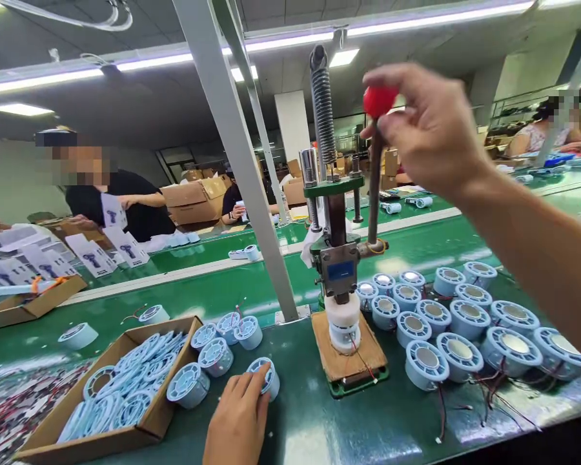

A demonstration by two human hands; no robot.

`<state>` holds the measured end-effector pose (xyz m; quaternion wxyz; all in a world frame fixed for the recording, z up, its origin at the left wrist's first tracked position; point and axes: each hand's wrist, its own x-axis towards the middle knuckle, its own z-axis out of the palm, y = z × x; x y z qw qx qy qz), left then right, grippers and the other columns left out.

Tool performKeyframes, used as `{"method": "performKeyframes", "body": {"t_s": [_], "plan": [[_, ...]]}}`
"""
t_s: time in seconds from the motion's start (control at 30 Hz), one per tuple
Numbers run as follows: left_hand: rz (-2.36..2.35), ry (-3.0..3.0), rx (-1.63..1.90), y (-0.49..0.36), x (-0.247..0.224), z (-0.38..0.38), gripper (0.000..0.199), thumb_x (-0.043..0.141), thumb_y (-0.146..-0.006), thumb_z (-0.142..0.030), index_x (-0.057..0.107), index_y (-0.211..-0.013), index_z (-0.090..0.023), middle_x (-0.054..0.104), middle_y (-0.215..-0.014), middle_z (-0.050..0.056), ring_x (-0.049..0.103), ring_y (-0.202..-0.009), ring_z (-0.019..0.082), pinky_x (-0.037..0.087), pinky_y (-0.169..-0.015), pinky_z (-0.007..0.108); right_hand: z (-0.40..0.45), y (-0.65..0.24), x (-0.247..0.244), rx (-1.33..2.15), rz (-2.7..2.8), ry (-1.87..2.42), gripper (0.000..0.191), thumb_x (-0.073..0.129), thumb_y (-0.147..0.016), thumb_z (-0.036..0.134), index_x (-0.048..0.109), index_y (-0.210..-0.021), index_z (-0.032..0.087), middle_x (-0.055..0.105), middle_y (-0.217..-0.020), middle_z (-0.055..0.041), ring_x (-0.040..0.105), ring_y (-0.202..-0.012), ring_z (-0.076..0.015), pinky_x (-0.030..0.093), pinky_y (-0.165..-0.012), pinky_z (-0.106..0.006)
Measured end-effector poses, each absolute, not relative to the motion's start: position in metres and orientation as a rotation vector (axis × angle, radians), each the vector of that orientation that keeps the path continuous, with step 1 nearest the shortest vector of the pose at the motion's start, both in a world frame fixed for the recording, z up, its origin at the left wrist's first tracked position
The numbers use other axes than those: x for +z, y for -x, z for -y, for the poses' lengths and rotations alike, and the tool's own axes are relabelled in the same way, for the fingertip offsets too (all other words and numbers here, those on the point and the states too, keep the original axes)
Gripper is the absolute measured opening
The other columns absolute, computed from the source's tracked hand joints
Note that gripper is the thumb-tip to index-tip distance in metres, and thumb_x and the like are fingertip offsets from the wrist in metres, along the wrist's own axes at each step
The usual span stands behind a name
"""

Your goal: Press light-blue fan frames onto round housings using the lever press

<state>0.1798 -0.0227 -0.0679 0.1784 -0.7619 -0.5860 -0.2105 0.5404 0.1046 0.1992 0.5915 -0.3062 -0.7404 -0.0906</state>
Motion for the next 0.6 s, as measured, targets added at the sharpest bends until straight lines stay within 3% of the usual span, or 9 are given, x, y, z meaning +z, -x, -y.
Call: {"method": "performKeyframes", "body": {"t_s": [0.13,0.27,0.37,0.5,0.6], "plan": [[1.672,2.195,-0.744,-0.193,-0.070,0.021,0.025,0.048,-0.094,-0.028,0.066,-0.110,-0.024,0.068,-0.097,0.005,0.065,-0.088,0.021,0.057,-0.077,0.033,-0.092,-0.512,0.129,-0.019,1.543,0.623,0.049,0.046,-0.090,0.013,0.043,-0.139,0.016,0.045,-0.143,-0.0100,0.053,-0.123,-0.0137,0.045,-0.097,-0.026],[1.836,2.163,-0.704,-0.203,-0.065,0.020,0.026,0.050,-0.090,-0.012,0.066,-0.108,-0.023,0.068,-0.098,0.005,0.063,-0.091,0.022,0.056,-0.080,0.036,-0.052,-0.469,-0.010,0.237,1.254,0.849,0.058,0.059,-0.087,0.031,0.038,-0.141,0.031,0.049,-0.138,-0.0079,0.052,-0.125,-0.0244,0.048,-0.100,-0.043],[1.968,2.106,-0.615,-0.207,-0.057,0.021,0.033,0.048,-0.087,-0.005,0.066,-0.108,-0.021,0.067,-0.102,0.005,0.063,-0.095,0.023,0.056,-0.084,0.039,-0.036,-0.444,-0.085,0.592,1.331,1.152,0.078,0.060,-0.084,0.049,0.024,-0.150,0.028,0.050,-0.139,-0.0112,0.056,-0.121,-0.0292,0.047,-0.100,-0.047],[2.031,2.023,-0.586,-0.201,-0.049,0.031,0.035,0.048,-0.084,-0.004,0.065,-0.111,-0.019,0.066,-0.109,0.008,0.063,-0.101,0.025,0.056,-0.087,0.042,-0.038,-0.431,-0.113,0.765,1.291,1.342,0.089,0.062,-0.073,0.065,0.032,-0.146,0.026,0.061,-0.126,-0.0103,0.061,-0.111,-0.0323,0.048,-0.097,-0.046],[1.892,2.040,-0.749,-0.172,-0.034,0.046,0.027,0.048,-0.091,-0.015,0.065,-0.111,-0.021,0.067,-0.113,0.008,0.064,-0.105,0.020,0.055,-0.091,0.034,-0.039,-0.432,-0.108,0.728,1.219,1.333,0.089,0.061,-0.073,0.067,0.033,-0.147,0.027,0.052,-0.138,-0.0098,0.057,-0.117,-0.0343,0.042,-0.104,-0.050]]}}
